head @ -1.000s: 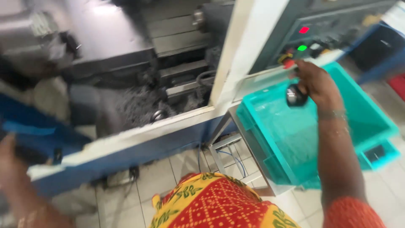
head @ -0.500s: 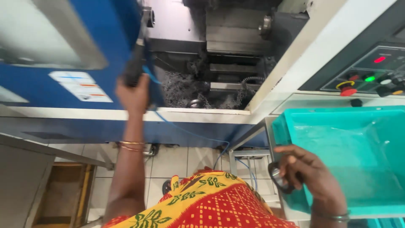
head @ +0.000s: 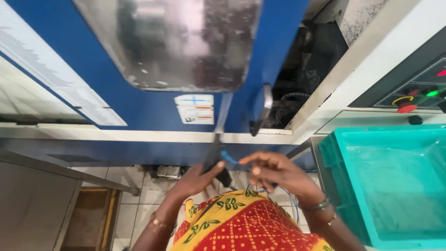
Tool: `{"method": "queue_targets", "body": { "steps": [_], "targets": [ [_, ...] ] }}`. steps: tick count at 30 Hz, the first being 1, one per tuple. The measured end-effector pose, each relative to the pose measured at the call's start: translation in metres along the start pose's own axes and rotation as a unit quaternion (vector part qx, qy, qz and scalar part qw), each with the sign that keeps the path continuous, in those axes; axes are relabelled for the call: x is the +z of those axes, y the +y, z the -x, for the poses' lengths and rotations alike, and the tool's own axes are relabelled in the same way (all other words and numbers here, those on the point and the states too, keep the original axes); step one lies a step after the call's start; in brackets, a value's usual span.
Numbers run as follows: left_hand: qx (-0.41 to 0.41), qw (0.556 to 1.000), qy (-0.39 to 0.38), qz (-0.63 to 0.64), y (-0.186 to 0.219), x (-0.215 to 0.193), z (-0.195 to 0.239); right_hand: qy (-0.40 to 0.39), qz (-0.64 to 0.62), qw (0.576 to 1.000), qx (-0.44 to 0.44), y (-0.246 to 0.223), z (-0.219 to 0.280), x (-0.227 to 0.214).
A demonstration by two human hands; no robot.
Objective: Operating a CNC lathe and inspection station to process, clean, and verify the dimensions of cylindrical metal components.
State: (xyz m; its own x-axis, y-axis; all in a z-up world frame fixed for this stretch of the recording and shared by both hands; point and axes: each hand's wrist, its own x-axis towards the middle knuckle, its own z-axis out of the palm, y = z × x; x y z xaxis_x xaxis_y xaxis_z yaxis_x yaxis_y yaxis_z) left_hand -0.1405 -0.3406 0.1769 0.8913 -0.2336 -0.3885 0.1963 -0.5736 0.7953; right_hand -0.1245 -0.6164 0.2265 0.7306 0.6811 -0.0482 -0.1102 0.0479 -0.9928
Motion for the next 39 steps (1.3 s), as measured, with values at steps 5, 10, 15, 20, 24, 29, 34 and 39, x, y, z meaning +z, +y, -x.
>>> {"method": "queue_targets", "body": {
  "steps": [5, 10, 15, 20, 24, 29, 34, 39],
  "targets": [
    [-0.007, 0.92, 0.032, 0.391, -0.075, -0.003, 0.006, -0.068, 0.076, 0.995, 0.012, -0.007, -0.041, 0.034],
    [0.258, 0.899, 0.083, 0.345, -0.04, 0.012, 0.019, -0.136, 0.04, 0.989, 0.035, -0.017, -0.068, 0.074],
    [0.233, 0.778, 0.055, 0.581, -0.067, 0.063, -0.015, -0.206, 0.08, 0.973, 0.075, -0.018, -0.077, 0.106],
    [0.179, 0.756, 0.151, 0.612, -0.08, 0.038, -0.029, -0.113, 0.184, 0.975, -0.046, -0.008, -0.064, 0.068],
    [0.196, 0.798, 0.086, 0.564, -0.037, 0.013, 0.003, 0.062, 0.433, 0.894, -0.097, 0.008, -0.071, 0.053],
    [0.23, 0.775, -0.148, 0.57, -0.007, 0.008, -0.005, 0.106, 0.1, 0.989, -0.015, 0.097, -0.072, 0.027],
    [0.093, 0.714, -0.215, 0.66, -0.02, -0.002, -0.024, 0.137, 0.149, 0.977, 0.066, 0.064, -0.029, -0.003],
    [0.014, 0.687, 0.064, 0.724, -0.057, -0.026, -0.084, 0.153, 0.161, 0.969, 0.107, 0.062, 0.041, -0.045]
  ]
}}
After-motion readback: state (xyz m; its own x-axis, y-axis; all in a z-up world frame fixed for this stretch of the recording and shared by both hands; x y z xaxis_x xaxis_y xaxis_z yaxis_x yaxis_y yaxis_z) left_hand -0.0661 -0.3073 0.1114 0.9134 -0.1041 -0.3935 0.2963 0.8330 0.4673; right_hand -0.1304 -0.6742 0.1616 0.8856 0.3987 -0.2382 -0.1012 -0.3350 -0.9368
